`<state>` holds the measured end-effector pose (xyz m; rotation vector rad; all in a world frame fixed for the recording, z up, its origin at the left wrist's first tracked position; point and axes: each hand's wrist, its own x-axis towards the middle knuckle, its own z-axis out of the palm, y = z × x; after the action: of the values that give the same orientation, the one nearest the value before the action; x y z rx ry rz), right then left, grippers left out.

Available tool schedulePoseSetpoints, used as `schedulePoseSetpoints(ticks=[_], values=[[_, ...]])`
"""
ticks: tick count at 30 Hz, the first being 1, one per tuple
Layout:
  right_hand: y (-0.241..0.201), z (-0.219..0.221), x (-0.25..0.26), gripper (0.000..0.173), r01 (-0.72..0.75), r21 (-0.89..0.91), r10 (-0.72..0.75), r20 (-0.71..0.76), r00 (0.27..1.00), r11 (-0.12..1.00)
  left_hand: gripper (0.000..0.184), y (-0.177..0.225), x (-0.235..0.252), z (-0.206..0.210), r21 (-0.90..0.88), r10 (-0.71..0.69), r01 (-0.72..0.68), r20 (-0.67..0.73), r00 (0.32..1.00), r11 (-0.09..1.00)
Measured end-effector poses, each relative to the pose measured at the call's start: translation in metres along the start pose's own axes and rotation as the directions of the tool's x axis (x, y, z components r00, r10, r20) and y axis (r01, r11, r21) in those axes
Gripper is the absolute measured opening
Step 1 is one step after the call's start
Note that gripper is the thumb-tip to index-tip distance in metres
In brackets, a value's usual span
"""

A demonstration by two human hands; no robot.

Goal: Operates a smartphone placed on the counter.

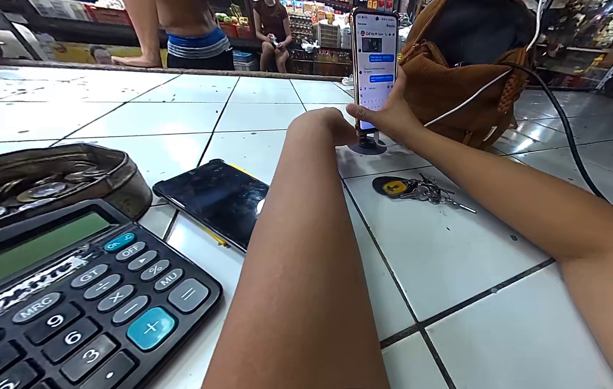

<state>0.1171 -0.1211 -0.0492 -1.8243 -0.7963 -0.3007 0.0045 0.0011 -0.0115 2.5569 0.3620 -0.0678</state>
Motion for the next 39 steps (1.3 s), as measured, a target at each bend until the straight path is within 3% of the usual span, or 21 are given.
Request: schedulePoseSetpoints(ticks=[10,33,39], values=[[-0.008,-0.002,0.006,0.123,-0.163,-0.116,0.174,0.085,0.981,0.98,0.027,0.002,-0.001,-0.002,0.087,-0.017,0.015,0.025,1.0,0.996],[-0.021,-0.014,0.01,0.116,-0.176,-0.318,0.235,0.16,0.959,0.932,0.026,0.0,0.001,-0.001,0.128,-0.007,0.005,0.016,1.0,0.992],[-0.018,-0.012,0.011,0.117,-0.19,-0.278,0.239,0.152,0.959,0.942,0.022,0.004,-0.001,0.001,0.16,-0.007,0.006,0.008,1.0,0.987]])
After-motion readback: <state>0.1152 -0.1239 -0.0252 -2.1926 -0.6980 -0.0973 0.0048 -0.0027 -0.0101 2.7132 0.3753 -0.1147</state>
